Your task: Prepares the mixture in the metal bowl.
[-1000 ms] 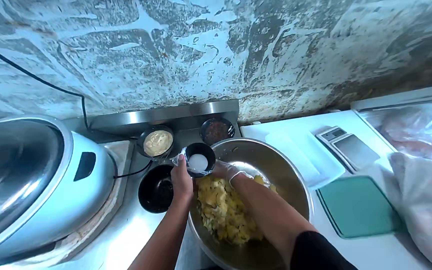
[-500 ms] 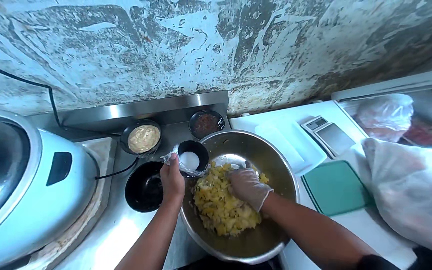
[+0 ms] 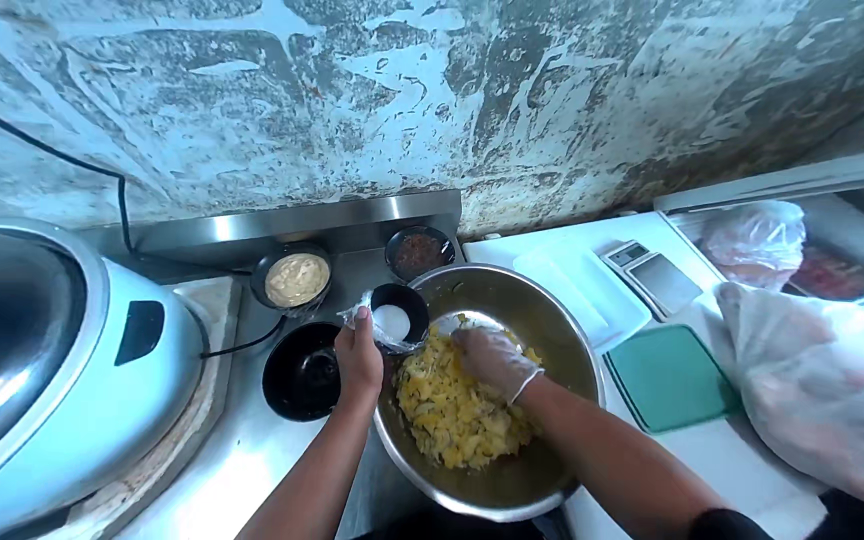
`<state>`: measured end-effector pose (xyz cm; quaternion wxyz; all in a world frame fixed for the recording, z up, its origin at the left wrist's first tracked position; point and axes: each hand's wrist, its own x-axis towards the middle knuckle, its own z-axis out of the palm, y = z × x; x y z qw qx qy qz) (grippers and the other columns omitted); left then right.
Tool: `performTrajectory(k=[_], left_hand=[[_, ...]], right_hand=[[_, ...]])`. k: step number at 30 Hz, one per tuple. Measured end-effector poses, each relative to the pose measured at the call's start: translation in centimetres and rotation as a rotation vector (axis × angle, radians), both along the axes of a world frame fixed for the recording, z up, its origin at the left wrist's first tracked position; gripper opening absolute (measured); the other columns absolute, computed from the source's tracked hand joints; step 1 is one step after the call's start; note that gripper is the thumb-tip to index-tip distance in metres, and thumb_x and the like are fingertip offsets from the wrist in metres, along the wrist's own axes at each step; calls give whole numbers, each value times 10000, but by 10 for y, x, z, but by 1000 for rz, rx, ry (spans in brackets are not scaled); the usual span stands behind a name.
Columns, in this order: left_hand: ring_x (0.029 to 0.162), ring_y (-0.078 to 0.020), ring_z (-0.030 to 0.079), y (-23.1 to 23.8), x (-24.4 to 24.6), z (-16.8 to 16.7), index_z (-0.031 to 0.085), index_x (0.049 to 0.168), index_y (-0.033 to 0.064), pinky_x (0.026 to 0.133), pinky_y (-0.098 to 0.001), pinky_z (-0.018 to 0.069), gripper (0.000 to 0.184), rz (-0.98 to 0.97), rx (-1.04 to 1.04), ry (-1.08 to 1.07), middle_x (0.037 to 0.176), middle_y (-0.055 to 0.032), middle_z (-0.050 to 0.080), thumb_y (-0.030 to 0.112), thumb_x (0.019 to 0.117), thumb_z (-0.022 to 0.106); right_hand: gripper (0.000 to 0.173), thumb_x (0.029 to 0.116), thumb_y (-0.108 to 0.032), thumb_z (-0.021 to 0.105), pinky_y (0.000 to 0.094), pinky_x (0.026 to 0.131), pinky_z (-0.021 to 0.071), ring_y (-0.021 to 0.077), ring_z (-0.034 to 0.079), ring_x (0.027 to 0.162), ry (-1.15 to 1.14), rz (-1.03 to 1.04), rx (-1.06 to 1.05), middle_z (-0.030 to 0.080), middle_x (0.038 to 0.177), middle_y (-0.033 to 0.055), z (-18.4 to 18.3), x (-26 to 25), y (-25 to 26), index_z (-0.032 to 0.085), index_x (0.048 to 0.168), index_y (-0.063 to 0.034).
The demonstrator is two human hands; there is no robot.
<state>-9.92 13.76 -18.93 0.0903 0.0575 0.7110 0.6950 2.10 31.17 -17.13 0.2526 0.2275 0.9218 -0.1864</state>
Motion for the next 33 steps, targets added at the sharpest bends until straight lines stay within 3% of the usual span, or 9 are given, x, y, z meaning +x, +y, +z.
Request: performTrajectory(k=[3,5,8,14,18,20,23,28,33], left_hand=[[963,-158,675,-2,3,7,684,1056,62,897,-427,552,513,-17,-80,-9,974,-80,692,489,1078,401],[920,-170,671,-1,3,11,679,1030,56,860,-431,547,524,-24,-104,-11,936,-86,683,495,1079,396],[956,-170,678,-1,2,5,684,1046,70,883,-440,559,560,-15,-66,-5,974,-84,692,550,1060,396],[904,-148,678,1,4,1,675,1034,69,843,-403,566,496,7,-42,32,924,-60,685,493,1068,419],[897,-135,676,1,5,1,682,1033,70,844,-392,561,468,4,-45,49,916,-52,686,458,1074,424],[917,-137,682,0,6,1,683,1051,75,864,-396,563,485,0,-38,38,939,-54,695,481,1072,418],[899,-131,682,1,5,1,686,1033,84,841,-384,569,469,-11,-22,39,921,-46,696,474,1073,428],[866,-102,666,5,2,1,668,1012,85,811,-352,560,456,-26,-22,53,891,-23,671,465,1073,424],[925,-103,658,3,4,7,672,1061,52,870,-375,547,493,-45,-92,98,941,-43,674,462,1078,399]], right_hand=[[300,863,-383,733,638,1046,435,345,648,1101,43,79,35,717,1090,110,6,-5,5,754,1066,-164],[427,837,-406,769,690,1115,344,399,541,1277,37,206,-21,646,1299,141,11,-13,-10,736,1201,-185],[562,847,-441,764,664,1073,430,369,527,1336,126,341,-202,617,1398,100,-11,-30,-45,653,1369,-264],[463,828,-322,808,778,1066,308,539,527,1216,-189,717,-8,629,1221,297,-16,-14,-100,685,1095,36],[376,858,-324,752,742,1161,211,463,540,1265,43,513,139,680,1220,193,-12,13,-31,730,1139,-76],[548,901,-482,695,733,1173,204,450,434,1397,96,405,171,582,1430,160,-14,30,11,660,1346,-165],[655,964,-398,626,659,1102,409,416,424,1436,-6,131,92,414,1608,121,-10,61,30,425,1574,-264],[411,1003,-395,585,592,990,510,356,657,1161,51,-302,-71,702,1221,142,12,70,8,648,1358,-199],[330,990,-284,665,459,1009,525,190,652,1169,319,-480,-662,696,1276,55,36,67,20,706,1297,-169]])
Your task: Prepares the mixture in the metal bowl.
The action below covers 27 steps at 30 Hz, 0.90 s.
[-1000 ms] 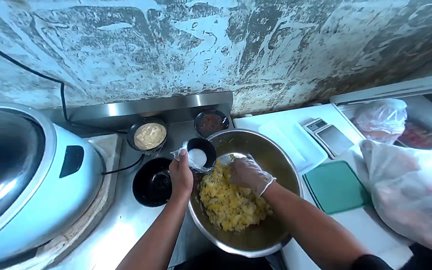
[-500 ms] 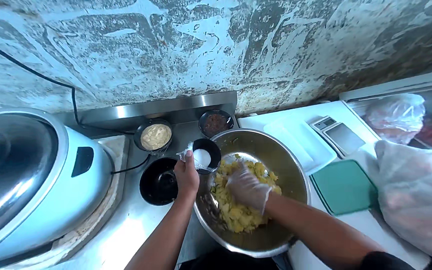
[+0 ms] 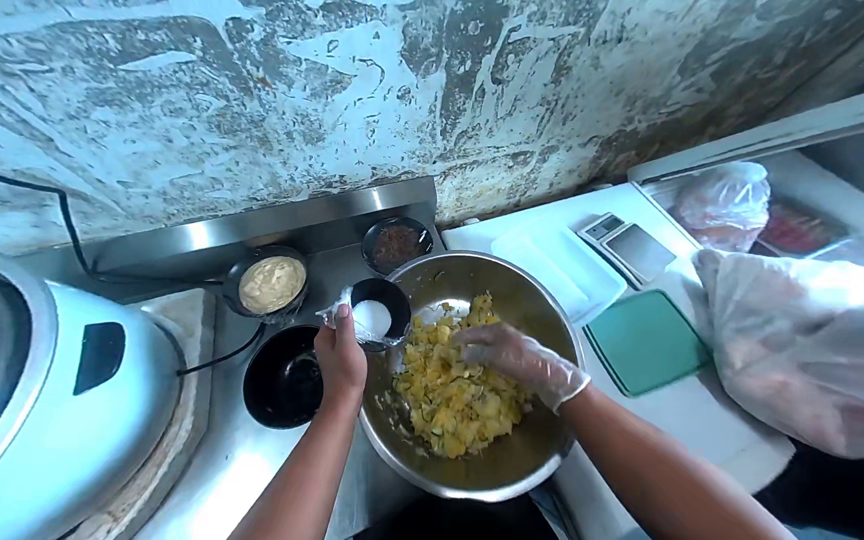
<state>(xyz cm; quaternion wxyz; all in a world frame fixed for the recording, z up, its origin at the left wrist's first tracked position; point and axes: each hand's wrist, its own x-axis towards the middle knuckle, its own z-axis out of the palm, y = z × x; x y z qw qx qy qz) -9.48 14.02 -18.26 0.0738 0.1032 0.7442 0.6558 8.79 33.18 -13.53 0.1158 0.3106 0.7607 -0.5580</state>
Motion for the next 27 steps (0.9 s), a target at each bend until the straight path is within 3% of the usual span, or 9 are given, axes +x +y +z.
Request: performTrajectory(k=[3,6,8,13,15,17,20,23,27], left_hand=[[902,-96,660,0,-1,-2,678,1025,64,855,-365,551,468,4,-4,8,912,-34,672,443,1080,409],[889,-110,663,0,1,-5,675,999,71,839,-375,552,471,4,7,-1,895,-37,670,454,1081,414],[864,-118,661,-1,3,-5,674,996,71,815,-378,553,480,9,8,-13,874,-40,665,472,1075,423],[810,-130,654,-3,4,-4,675,942,90,768,-394,549,522,4,-1,-26,823,-33,653,536,1052,428],[802,-124,655,-3,2,-2,674,930,95,760,-392,551,538,-8,-3,-29,812,-25,650,557,1042,424],[770,-118,647,-3,-1,-3,663,918,96,735,-384,551,541,-30,-7,-20,791,-18,639,568,1036,427],[796,-124,649,-2,-4,-4,668,952,88,760,-387,556,528,-49,19,-44,825,-28,649,555,1045,437],[864,-136,660,-2,-7,-6,677,966,80,820,-402,558,513,-22,70,-89,881,-43,666,526,1056,440],[985,-137,658,0,-6,-5,669,1033,54,918,-415,541,497,-20,59,-53,985,-62,677,480,1072,416]], right_hand=[[318,1015,-422,603,530,871,548,244,688,984,-114,-274,209,737,1045,78,-9,7,31,766,1123,-171],[541,1005,-570,528,621,976,498,355,655,1133,-421,-327,334,703,1166,183,-45,16,46,713,1187,-95],[645,1024,-598,474,617,1062,454,370,601,1252,-507,-310,262,652,1299,222,-62,19,34,667,1283,-39],[777,992,-706,420,634,1099,411,333,485,1394,-547,-420,-118,516,1503,171,-77,30,2,473,1521,-139],[817,944,-747,466,643,1001,480,331,549,1313,-487,-513,-340,553,1450,144,-92,31,-6,404,1542,-194],[802,885,-759,559,608,872,536,326,623,1178,-417,-643,-535,625,1321,136,-106,27,-15,474,1458,-205],[737,909,-663,608,572,884,555,313,642,1143,-180,-871,-680,644,1273,147,-94,13,-30,489,1427,-153],[648,915,-537,686,526,924,557,286,637,1169,-5,-843,-439,648,1293,138,-73,-7,-41,554,1411,-142],[737,863,-466,782,544,1059,501,308,550,1328,9,-259,201,510,1510,128,-64,-36,-66,522,1502,-206]])
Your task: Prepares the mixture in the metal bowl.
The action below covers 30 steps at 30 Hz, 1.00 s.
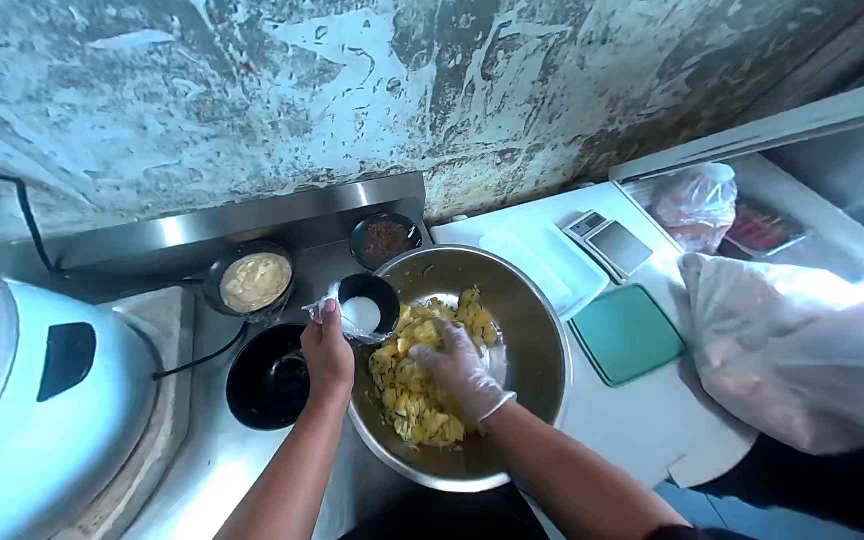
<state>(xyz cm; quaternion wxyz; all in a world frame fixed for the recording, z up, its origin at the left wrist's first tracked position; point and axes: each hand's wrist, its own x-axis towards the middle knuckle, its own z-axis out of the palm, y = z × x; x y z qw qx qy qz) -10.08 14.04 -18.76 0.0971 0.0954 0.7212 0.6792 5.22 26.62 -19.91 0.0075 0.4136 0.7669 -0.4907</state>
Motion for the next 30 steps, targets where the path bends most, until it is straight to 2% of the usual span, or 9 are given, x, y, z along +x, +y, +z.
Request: performTrajectory(k=[3,6,13,16,19,22,24,26,30], left_hand=[[954,-138,664,1,1,0,671,1010,41,886,-416,548,483,17,-29,18,946,-67,676,446,1078,416],[943,-139,669,0,0,-2,675,1004,40,880,-401,558,461,29,-2,8,936,-65,676,417,1082,421],[902,-112,666,1,0,-2,680,971,41,859,-374,553,439,35,-14,8,893,-48,674,390,1083,438],[910,-104,664,2,-1,-1,678,987,42,872,-365,551,439,27,-19,18,906,-43,673,389,1084,427],[898,-95,671,3,-1,-2,678,968,53,857,-348,560,443,30,-10,15,887,-30,678,406,1073,432],[896,-98,677,5,-1,-2,675,986,43,854,-343,567,425,34,-4,1,894,-39,682,385,1072,437],[896,-107,676,6,-2,-1,674,973,34,855,-347,565,426,39,-15,0,889,-50,680,375,1075,440],[883,-99,676,7,-2,-1,674,951,32,844,-332,567,420,39,-26,14,878,-48,678,356,1077,439],[909,-112,672,7,1,4,667,987,3,860,-345,563,423,57,-52,12,917,-71,675,330,1089,418]], right_hand=[[685,860,-315,729,702,993,480,505,399,1415,-244,555,304,342,1612,235,4,-11,-32,511,1506,-253],[608,801,-133,767,719,859,520,490,582,1198,-303,850,300,567,1378,223,16,-6,-37,608,1380,-229],[319,913,-382,723,549,882,552,286,684,1017,-193,181,-8,711,1091,119,42,17,45,720,1132,-150],[410,952,-255,679,446,981,545,215,637,1184,66,130,-383,661,1311,78,46,32,61,661,1348,-153],[282,993,-295,654,481,898,562,230,685,1033,185,-286,-241,725,1112,107,23,39,80,735,1181,-102],[423,1053,-421,530,474,897,546,256,664,1039,170,-559,-339,693,1158,141,-27,32,106,659,1278,-88],[510,1050,-530,463,426,889,528,224,627,1084,161,-507,-584,648,1250,95,-58,19,113,582,1368,-149],[461,974,-497,628,405,834,540,198,638,1019,78,-360,-610,670,1164,71,-69,-3,104,640,1292,-163],[521,899,-320,778,455,1048,495,246,622,1200,-9,236,-477,654,1299,149,-17,-34,72,642,1339,-75]])
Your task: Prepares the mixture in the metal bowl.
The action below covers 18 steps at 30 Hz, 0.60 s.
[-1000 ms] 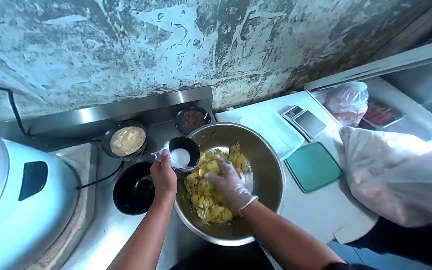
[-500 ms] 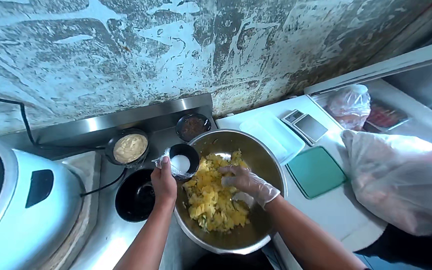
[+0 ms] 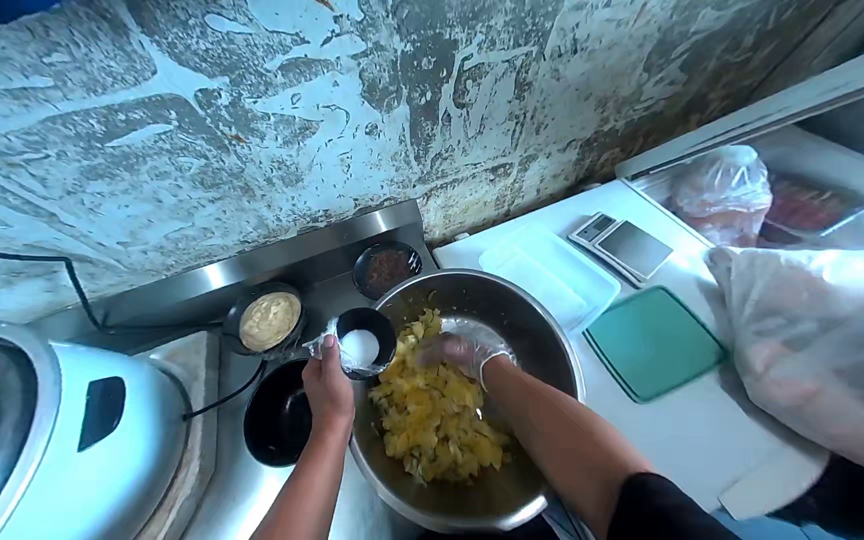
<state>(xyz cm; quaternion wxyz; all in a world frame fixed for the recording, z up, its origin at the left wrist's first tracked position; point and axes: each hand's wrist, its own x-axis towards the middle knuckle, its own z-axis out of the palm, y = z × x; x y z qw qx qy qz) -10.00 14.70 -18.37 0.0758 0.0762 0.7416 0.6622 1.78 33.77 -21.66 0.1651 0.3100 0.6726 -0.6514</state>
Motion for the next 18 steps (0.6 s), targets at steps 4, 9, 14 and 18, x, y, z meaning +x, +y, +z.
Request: performTrajectory(k=[4,9,14,18], left_hand=[[927,-118,675,1,1,1,669,1015,12,876,-366,564,442,-15,-20,7,936,-72,680,363,1087,409],[949,-124,671,-2,1,0,673,1033,37,889,-385,559,453,-28,6,-4,955,-63,682,403,1083,411],[850,-117,658,-6,3,-1,664,925,78,812,-380,556,476,-40,-24,-17,854,-31,658,463,1077,430],[810,-124,657,-6,3,-3,674,944,89,774,-380,561,467,-34,14,-6,834,-27,656,471,1071,439]], right_hand=[[593,928,-529,660,653,1116,397,335,520,1379,177,607,658,593,1456,98,26,24,-57,599,1444,-242],[644,942,-544,611,787,1158,145,409,255,1536,18,764,678,356,1659,66,44,86,-58,481,1534,-324],[411,994,-519,598,576,911,541,284,690,1010,-276,34,457,727,1065,117,71,88,12,750,1122,-158],[492,1003,-526,536,533,902,555,276,682,1034,-554,-66,346,702,1154,136,10,90,33,681,1236,-118]])
